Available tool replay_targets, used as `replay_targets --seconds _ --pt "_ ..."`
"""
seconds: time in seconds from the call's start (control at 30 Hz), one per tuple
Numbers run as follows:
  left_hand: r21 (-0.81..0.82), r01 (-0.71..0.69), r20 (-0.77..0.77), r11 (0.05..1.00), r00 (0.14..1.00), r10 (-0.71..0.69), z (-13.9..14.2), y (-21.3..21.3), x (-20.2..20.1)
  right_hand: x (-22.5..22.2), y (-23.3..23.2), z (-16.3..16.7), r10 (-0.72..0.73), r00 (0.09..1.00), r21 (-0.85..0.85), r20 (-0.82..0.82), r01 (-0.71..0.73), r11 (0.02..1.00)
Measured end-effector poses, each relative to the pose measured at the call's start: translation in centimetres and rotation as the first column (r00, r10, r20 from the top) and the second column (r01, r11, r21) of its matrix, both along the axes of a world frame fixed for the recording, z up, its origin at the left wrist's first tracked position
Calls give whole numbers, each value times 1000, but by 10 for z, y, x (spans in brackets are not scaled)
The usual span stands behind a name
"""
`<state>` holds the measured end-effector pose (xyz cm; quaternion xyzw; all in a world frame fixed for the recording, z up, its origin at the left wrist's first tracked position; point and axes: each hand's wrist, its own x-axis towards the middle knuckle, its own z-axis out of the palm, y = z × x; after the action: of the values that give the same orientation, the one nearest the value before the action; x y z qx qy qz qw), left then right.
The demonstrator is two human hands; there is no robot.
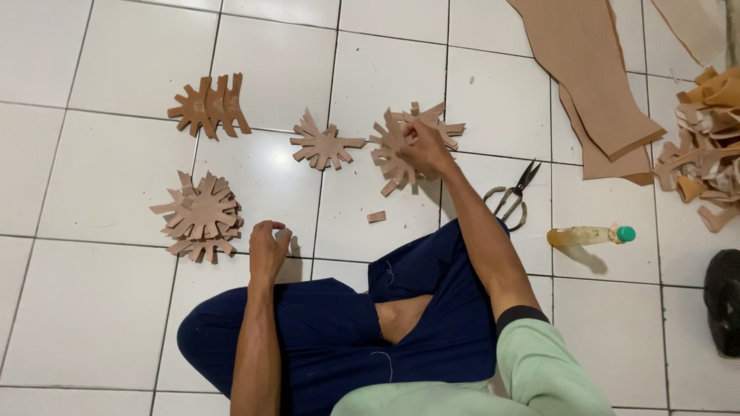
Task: The person sits on a tiled floor and assembles star-shaped craft pieces by inserting small rectangular cardboard tabs into slots on the star-shaped pieces. The person repeatedly picks up a star piece and a tab, inserts the tab, and places the assembled piece on the floor.
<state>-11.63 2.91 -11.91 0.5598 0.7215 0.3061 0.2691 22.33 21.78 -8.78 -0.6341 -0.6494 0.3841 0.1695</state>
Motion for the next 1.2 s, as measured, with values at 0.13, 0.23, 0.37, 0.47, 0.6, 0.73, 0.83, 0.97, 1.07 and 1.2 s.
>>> replay_targets --seconds 0.13,0.23,0.37,0.47,0.6,0.73,0.83,0.97,1.07,1.2 --pt "0 -14 18 1000 1000 14 -1 0 0 -21 19 29 137 975 172 -177 -107 979" --pt "-10 -5 16 1000 1000 5 0 -1 -1 -16 33 35 -129 961 0 -244 134 991" --pt "-22 -9 20 1000 1000 9 0 -2 -2 18 40 13 -52 943 50 329 38 998" --pt "-19 -10 2 1000 1000 10 0 -1 -2 28 18 -21 79 842 153 534 -188 970" --pt "-23 -3 -3 1000 1000 3 1 0 -1 26 -2 -38 -28 831 395 556 -234 888" --pt "-33 4 -24 999 1000 -5 0 0 -2 29 1 -20 -85 928 269 363 -17 963" --pt "-33 14 -26 999 1000 -15 0 0 -3 23 8 3 -102 976 57 193 92 994" --pt "-31 23 -37 999 999 -24 1 0 -2 9 20 27 119 980 239 -159 -79 968" --pt "-54 19 -16 998 1000 -20 3 0 -2 19 47 37 -201 964 92 -175 219 971" --pt "-30 8 -27 1000 1000 -9 4 -2 -2 55 67 19 -229 962 237 148 191 953"
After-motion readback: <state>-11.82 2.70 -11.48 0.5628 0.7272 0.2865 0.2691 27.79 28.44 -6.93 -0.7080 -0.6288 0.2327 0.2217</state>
